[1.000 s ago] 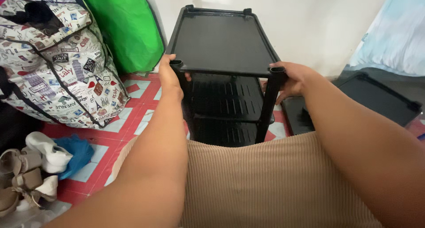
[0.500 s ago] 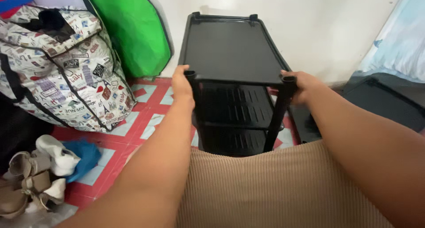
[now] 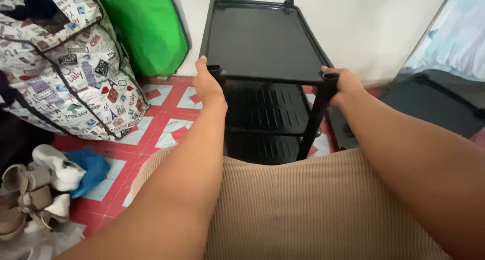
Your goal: The person assembles a black plastic three-tier shelving unit by inserting vertical support poles into the shelf trays and securing them. They handle multiple shelf trays and poles, aligning and pressing components together to form the structure.
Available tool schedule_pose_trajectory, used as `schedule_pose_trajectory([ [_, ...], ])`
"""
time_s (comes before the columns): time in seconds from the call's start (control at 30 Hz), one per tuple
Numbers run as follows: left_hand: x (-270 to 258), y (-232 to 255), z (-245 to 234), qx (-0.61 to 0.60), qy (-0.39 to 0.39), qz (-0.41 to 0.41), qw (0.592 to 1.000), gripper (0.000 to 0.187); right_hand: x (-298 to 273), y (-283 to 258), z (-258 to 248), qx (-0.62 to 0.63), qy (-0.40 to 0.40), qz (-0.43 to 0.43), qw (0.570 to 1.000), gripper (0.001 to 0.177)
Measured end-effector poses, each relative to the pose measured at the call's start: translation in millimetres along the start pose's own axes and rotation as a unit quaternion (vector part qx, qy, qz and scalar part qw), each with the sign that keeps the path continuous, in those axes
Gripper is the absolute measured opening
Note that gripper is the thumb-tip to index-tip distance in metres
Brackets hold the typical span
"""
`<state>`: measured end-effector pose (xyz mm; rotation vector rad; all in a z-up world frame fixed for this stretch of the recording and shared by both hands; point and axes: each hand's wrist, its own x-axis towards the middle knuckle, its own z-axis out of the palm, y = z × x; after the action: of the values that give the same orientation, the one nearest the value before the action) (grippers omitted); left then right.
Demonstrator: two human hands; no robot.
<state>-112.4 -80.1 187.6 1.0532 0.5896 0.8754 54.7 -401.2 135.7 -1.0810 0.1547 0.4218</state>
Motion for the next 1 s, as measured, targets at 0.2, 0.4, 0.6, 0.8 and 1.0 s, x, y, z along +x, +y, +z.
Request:
schedule_pose_trajectory([
  [0.2, -2, 20, -4, 0.026, 0.068, 0.008, 0.997, 0.065, 7, 22, 14, 0.06, -0.041, 0.007, 0.997, 0.023],
  [0.4, 11, 16, -13, 0.002, 0.099, 0.076, 0.992, 0.06, -12, 38, 45, 0.074, -0.019, -0.013, 0.997, 0.018],
  [0.6, 33, -3, -26, 0.02, 0.045, 0.132, 0.99, 0.065, -39, 44, 76, 0.081, 0.055, -0.022, 0.995, 0.019],
  [0.8, 18, 0, -40, 0.023, -0.03, 0.162, 0.986, 0.073, -35, 46, 73, 0.094, 0.027, -0.017, 0.995, 0.021],
  [1.0, -6, 17, -40, 0.066, -0.01, 0.096, 0.993, 0.078, -16, 52, 58, 0.09, -0.015, -0.015, 0.996, 0.018],
])
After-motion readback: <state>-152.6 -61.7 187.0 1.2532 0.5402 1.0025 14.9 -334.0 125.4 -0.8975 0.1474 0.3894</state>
